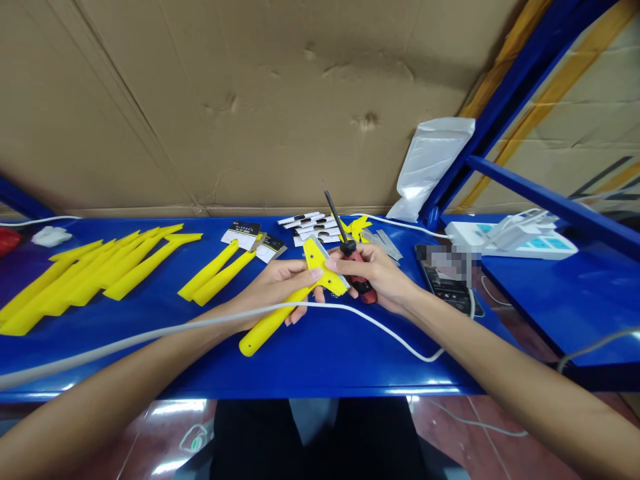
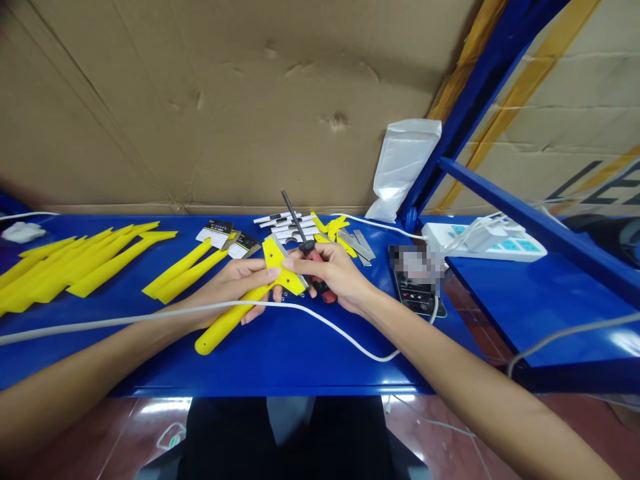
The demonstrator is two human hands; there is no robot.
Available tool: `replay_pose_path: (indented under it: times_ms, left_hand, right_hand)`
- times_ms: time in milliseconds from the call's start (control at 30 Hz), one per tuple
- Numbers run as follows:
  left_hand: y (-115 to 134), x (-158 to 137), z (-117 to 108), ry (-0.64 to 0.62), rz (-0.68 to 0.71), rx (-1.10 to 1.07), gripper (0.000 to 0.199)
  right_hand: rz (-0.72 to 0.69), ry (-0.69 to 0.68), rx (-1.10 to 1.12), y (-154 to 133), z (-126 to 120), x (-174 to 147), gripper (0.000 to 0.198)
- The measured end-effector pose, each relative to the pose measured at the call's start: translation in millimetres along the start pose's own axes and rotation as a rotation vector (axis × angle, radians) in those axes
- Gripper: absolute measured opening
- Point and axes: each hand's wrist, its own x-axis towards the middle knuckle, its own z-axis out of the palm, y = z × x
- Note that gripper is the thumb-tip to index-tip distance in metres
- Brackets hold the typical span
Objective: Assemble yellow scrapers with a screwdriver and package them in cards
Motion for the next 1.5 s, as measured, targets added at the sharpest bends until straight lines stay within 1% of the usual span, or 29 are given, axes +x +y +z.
replay_pose_path:
  times_ms: [133,300,433,667,867,1100,1300,1400,1500]
  left_hand:
    - [3,0,0,-0.014,0.006,0.003,0.037]
    - [5,-3,4,0.01,0.031,-0.053,0.029]
    - [2,-3,2,0.001,0.034,-0.065,0.032]
    - [2,-3,4,0.021,0.027,-0.106,0.031]
    - [1,-2,3,0.02,0.026,-0.1,0.033]
    - [-1,-2,3,0.019,0.037,-0.116,0.032]
    - [-2,-1,2,0.025,0.042,-0.124,0.033]
    - [-3,1,-1,0.035,0.08,-0.131,0.034]
    - [-1,2,-5,0.084,0.148,-0.14,0.033]
  right_hand:
    - [0.002,-0.005,0.009,3,-3,1,0.039]
    - [0.004,-0.022,0.005,0,-2,0,0.038]
    - [0.013,-0.031,-0.015,-3,-1,-1,0.041]
    - [0.003,-0.036,-0.008,0,-3,0,0.037]
    - [0.023,-0.021,-0.003,-4,-1,-2,0.043]
    - [0.026,-0.018,0.012,-1,-2,-1,0.037]
    - [0.023,-0.02,0.01,0,-1,-1,0.04]
    - [0.003,0.024,0.016,-4,1,0,0.043]
    - [-0.033,0.127,-0.041,-8,-1,3,0.049]
